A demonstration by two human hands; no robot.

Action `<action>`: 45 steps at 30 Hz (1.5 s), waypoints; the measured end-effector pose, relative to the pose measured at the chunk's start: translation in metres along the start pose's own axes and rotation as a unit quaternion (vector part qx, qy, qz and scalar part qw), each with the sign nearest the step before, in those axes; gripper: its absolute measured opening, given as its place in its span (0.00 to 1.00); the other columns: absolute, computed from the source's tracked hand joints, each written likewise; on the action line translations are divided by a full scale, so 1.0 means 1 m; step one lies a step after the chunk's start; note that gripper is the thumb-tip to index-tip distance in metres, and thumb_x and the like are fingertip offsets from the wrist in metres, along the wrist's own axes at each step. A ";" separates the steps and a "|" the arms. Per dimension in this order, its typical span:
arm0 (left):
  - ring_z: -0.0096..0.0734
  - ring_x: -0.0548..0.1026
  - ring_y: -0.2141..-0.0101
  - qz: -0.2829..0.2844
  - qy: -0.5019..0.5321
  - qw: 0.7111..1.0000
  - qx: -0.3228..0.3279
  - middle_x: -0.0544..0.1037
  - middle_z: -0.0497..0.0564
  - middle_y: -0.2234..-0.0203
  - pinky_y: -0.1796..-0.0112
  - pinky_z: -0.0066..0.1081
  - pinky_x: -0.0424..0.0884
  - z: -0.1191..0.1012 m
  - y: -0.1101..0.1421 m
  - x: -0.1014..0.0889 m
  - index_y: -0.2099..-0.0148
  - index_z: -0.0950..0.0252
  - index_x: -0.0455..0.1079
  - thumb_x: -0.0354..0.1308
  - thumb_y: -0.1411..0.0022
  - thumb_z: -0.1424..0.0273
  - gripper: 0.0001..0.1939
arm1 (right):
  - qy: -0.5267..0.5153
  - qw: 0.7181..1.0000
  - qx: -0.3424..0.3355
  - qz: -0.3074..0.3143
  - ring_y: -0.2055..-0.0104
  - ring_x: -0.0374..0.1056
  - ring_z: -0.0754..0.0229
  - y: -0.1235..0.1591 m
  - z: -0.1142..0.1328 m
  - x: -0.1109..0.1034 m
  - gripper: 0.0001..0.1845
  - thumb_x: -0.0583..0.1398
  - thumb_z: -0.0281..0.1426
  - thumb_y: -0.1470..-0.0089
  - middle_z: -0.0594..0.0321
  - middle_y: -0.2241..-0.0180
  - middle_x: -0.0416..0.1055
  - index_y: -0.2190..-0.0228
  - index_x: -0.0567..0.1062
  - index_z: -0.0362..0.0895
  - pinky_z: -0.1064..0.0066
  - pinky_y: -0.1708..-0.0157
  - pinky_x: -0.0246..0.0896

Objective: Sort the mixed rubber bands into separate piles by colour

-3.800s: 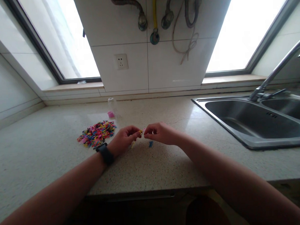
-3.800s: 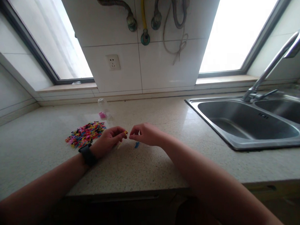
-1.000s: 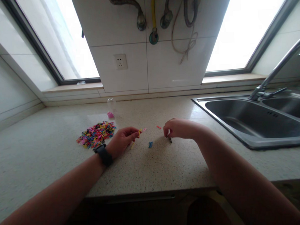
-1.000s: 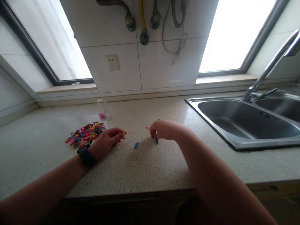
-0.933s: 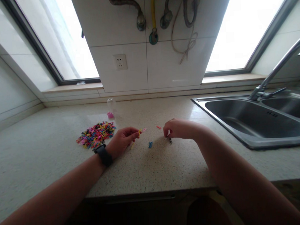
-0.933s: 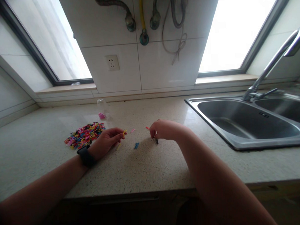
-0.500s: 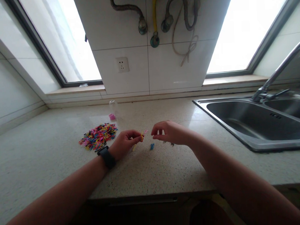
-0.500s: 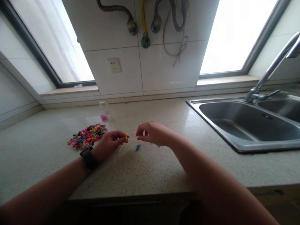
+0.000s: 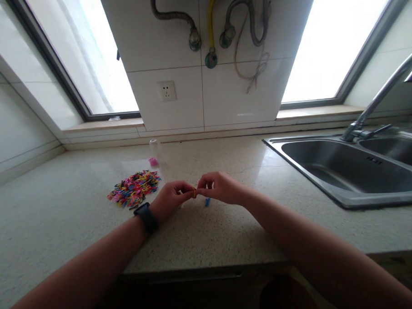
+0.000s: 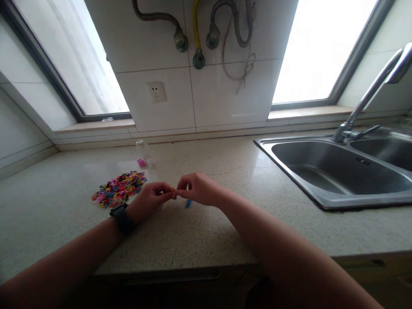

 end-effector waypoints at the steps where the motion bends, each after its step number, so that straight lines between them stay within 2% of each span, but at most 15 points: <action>1: 0.28 0.71 0.73 -0.001 -0.001 1.000 0.001 0.79 0.51 0.71 0.71 0.27 0.64 -0.001 0.000 0.000 0.63 0.67 0.77 0.61 0.40 0.56 0.17 | -0.003 1.000 0.003 0.000 0.74 0.65 0.67 0.000 -0.001 0.000 0.09 0.62 0.35 0.46 0.64 0.74 0.73 0.68 0.79 0.42 0.75 0.74 0.53; 7: 0.27 0.70 0.74 -0.010 -0.018 1.000 0.002 0.79 0.51 0.73 0.72 0.27 0.64 -0.004 0.001 -0.002 0.64 0.67 0.77 0.62 0.41 0.56 0.17 | -0.004 1.000 0.011 0.001 0.74 0.64 0.67 0.000 0.000 0.001 0.13 0.64 0.40 0.47 0.65 0.75 0.72 0.69 0.79 0.42 0.75 0.74 0.51; 14: 0.28 0.71 0.74 -0.014 -0.018 1.000 -0.002 0.79 0.51 0.72 0.72 0.27 0.64 -0.008 0.003 -0.002 0.64 0.67 0.76 0.62 0.41 0.56 0.17 | -0.015 1.000 0.009 0.008 0.74 0.64 0.67 -0.001 0.000 0.002 0.10 0.64 0.36 0.47 0.64 0.75 0.72 0.68 0.79 0.41 0.75 0.74 0.52; 20: 0.29 0.72 0.71 -0.014 -0.006 1.000 0.006 0.80 0.52 0.71 0.70 0.27 0.65 -0.013 0.003 -0.003 0.63 0.66 0.77 0.60 0.39 0.57 0.16 | -0.023 1.000 0.007 -0.009 0.75 0.63 0.67 -0.001 -0.006 -0.002 0.09 0.62 0.34 0.47 0.64 0.76 0.73 0.68 0.79 0.41 0.74 0.75 0.54; 25: 0.26 0.69 0.73 -0.014 -0.020 1.000 0.004 0.79 0.52 0.70 0.72 0.26 0.64 -0.015 0.005 -0.013 0.62 0.66 0.76 0.55 0.35 0.57 0.18 | -0.020 0.999 0.012 -0.031 0.76 0.61 0.67 0.001 -0.009 -0.012 0.10 0.62 0.35 0.47 0.64 0.76 0.71 0.68 0.79 0.42 0.74 0.76 0.54; 32: 0.27 0.71 0.71 0.066 -0.088 0.993 0.035 0.79 0.52 0.70 0.69 0.27 0.67 -0.030 0.010 -0.032 0.55 0.66 0.76 0.54 0.33 0.58 0.17 | -0.035 0.998 0.042 -0.044 0.77 0.59 0.67 0.004 -0.022 -0.025 0.13 0.61 0.39 0.46 0.64 0.77 0.69 0.68 0.78 0.42 0.74 0.78 0.54; 36: 0.27 0.73 0.70 0.097 -0.169 0.979 0.059 0.79 0.51 0.70 0.68 0.27 0.67 -0.046 0.012 -0.041 0.57 0.65 0.77 0.53 0.33 0.60 0.16 | -0.030 0.998 0.035 -0.044 0.76 0.60 0.67 0.003 -0.025 -0.026 0.13 0.61 0.40 0.46 0.64 0.77 0.69 0.68 0.78 0.42 0.73 0.78 0.54; 40: 0.28 0.75 0.67 0.137 -0.179 0.971 0.074 0.80 0.51 0.67 0.64 0.28 0.69 -0.060 0.016 -0.043 0.53 0.64 0.76 0.53 0.32 0.63 0.14 | -0.023 0.998 0.034 -0.043 0.76 0.60 0.66 0.002 -0.026 -0.027 0.13 0.61 0.39 0.46 0.63 0.77 0.69 0.68 0.78 0.41 0.72 0.77 0.54; 45: 0.28 0.76 0.67 0.170 -0.184 0.964 0.086 0.81 0.52 0.65 0.66 0.27 0.69 -0.069 0.020 -0.039 0.50 0.62 0.75 0.55 0.33 0.65 0.14 | -0.028 0.998 0.036 -0.043 0.76 0.60 0.66 0.002 -0.027 -0.028 0.13 0.61 0.39 0.46 0.64 0.77 0.69 0.69 0.78 0.41 0.72 0.76 0.54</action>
Point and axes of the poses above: each hand's wrist, its own y-axis away from the middle knuckle, its own x-axis out of the palm, z = x × y, the point moved 9 cm from there along -y, towards the middle knuckle
